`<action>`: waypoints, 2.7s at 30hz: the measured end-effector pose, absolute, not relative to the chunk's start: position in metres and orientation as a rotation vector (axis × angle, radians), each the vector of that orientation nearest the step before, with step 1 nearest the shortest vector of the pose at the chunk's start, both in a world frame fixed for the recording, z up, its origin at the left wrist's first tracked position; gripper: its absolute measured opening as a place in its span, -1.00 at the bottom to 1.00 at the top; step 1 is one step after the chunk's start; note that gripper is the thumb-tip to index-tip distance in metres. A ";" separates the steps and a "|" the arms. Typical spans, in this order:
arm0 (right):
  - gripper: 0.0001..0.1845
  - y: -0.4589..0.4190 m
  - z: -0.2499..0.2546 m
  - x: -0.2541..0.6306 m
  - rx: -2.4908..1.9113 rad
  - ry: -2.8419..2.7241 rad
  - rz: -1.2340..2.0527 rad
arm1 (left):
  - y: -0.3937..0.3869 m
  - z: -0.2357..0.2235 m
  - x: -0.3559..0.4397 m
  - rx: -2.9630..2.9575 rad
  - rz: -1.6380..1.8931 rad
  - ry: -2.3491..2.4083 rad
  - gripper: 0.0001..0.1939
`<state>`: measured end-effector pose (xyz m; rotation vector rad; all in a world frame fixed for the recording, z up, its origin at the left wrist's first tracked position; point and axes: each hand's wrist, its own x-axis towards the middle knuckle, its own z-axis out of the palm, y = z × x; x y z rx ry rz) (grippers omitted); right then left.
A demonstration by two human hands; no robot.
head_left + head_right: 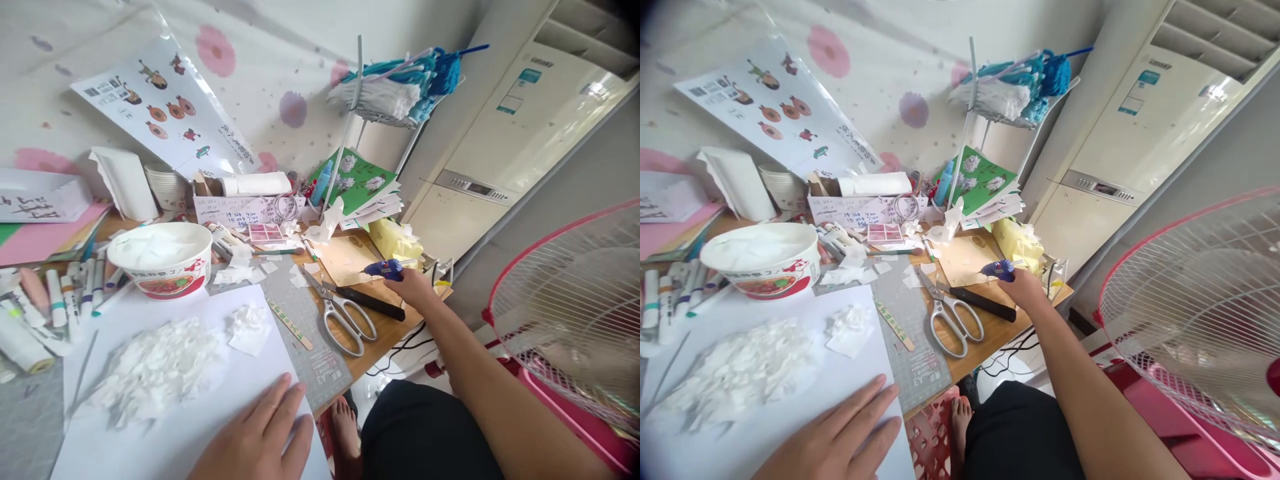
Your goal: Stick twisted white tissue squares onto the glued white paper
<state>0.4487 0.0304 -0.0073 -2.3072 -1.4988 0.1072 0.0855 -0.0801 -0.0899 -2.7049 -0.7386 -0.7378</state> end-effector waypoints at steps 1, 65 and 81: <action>-0.80 0.028 -0.005 0.447 -2.278 -1.471 0.099 | -0.081 -0.088 0.086 -2.707 -0.759 -0.764 -0.75; -0.81 -0.006 -0.006 0.294 -1.433 -2.723 0.038 | -0.080 -0.066 0.084 -2.835 -0.782 -0.694 -0.79; -0.78 -0.014 -0.010 0.298 -1.308 -2.703 -0.029 | -0.082 -0.064 0.083 -2.834 -0.735 -0.677 -0.78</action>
